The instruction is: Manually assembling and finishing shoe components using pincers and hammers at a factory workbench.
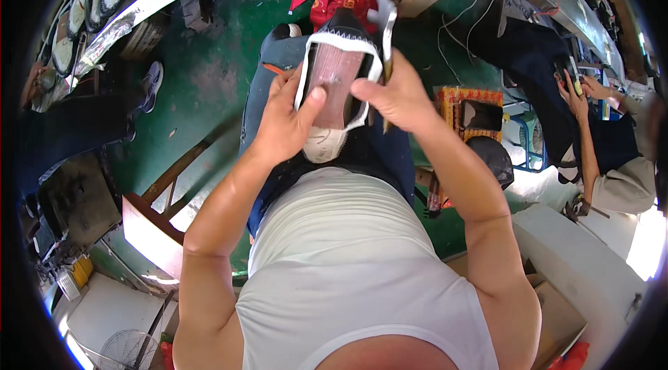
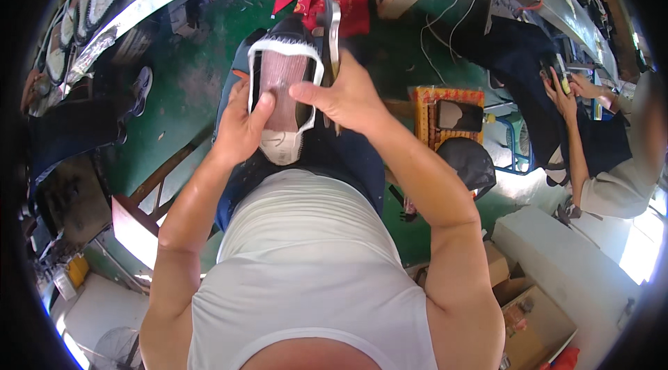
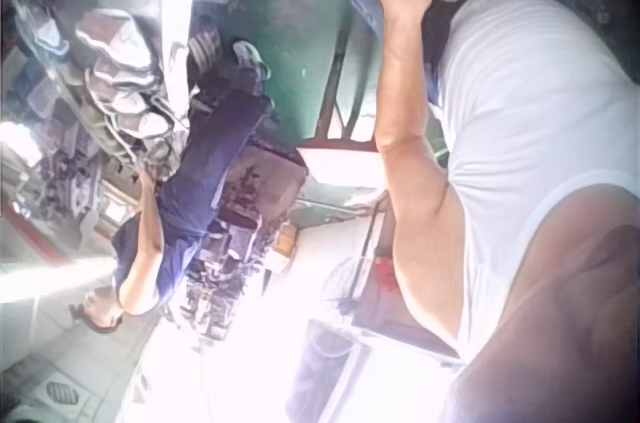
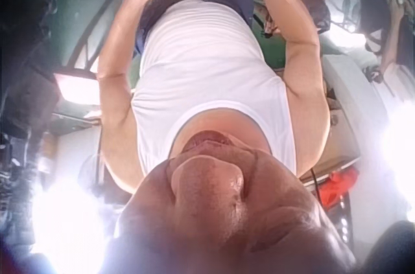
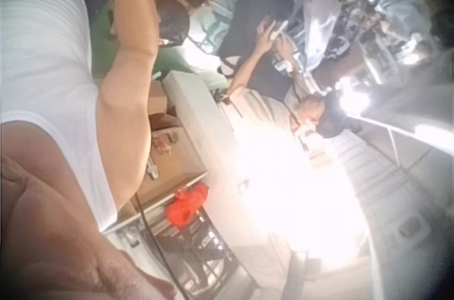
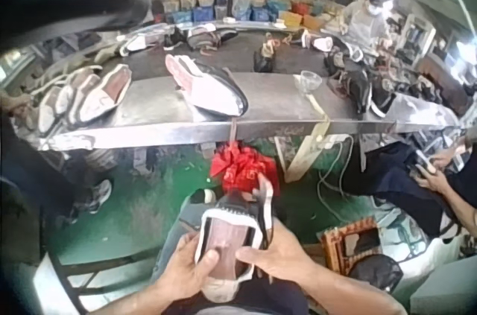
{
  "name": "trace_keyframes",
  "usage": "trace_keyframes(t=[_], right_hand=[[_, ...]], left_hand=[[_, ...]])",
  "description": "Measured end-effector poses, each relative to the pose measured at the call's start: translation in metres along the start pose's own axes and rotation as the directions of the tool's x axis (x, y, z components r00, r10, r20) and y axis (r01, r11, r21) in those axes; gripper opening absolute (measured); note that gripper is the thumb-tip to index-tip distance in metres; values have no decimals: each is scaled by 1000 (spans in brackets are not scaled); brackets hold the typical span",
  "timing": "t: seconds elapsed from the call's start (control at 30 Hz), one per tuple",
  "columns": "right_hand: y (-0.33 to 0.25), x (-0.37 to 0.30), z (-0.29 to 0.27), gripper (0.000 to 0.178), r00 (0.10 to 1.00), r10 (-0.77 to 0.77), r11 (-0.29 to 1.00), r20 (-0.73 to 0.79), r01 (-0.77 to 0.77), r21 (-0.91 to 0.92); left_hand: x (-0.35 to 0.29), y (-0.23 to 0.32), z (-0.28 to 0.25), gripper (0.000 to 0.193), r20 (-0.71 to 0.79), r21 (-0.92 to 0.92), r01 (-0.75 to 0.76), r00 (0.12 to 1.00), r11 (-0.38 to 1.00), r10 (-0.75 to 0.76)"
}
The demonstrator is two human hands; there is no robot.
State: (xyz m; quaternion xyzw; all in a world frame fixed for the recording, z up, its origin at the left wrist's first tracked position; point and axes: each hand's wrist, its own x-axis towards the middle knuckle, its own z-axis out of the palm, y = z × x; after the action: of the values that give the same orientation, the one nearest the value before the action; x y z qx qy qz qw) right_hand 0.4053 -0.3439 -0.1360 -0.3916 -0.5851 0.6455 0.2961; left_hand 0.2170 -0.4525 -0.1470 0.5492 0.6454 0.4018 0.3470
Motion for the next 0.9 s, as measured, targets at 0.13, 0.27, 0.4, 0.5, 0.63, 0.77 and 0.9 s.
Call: trace_keyframes(t=[0.13,0.27,0.4,0.5,0.63,0.77,0.9], right_hand=[[64,-14,-1,61,986,167,960,3,-162,-229],[72,-19,-22,42,890,444,896,107,-437,-82],[46,-33,-32,37,893,446,887,55,-434,-159],[25,-70,-46,42,929,366,926,54,-369,80],[-4,-88,-52,43,831,508,823,226,-392,-411],[-7,-85,-41,48,918,149,554,369,231,-800],[-3,-62,-31,32,855,-131,155,501,517,-842]], left_hand=[[12,-38,15,46,22,-151,307,951,940,-307],[17,-43,14,30,152,-138,379,921,915,-359],[27,-51,6,32,470,-235,567,777,789,-419],[23,-44,4,48,568,-424,646,736,635,-369],[-9,-37,22,75,410,-508,453,875,733,-257],[-23,-33,33,79,366,-488,457,881,744,-301],[-22,-31,38,81,386,-552,472,875,687,-291]])
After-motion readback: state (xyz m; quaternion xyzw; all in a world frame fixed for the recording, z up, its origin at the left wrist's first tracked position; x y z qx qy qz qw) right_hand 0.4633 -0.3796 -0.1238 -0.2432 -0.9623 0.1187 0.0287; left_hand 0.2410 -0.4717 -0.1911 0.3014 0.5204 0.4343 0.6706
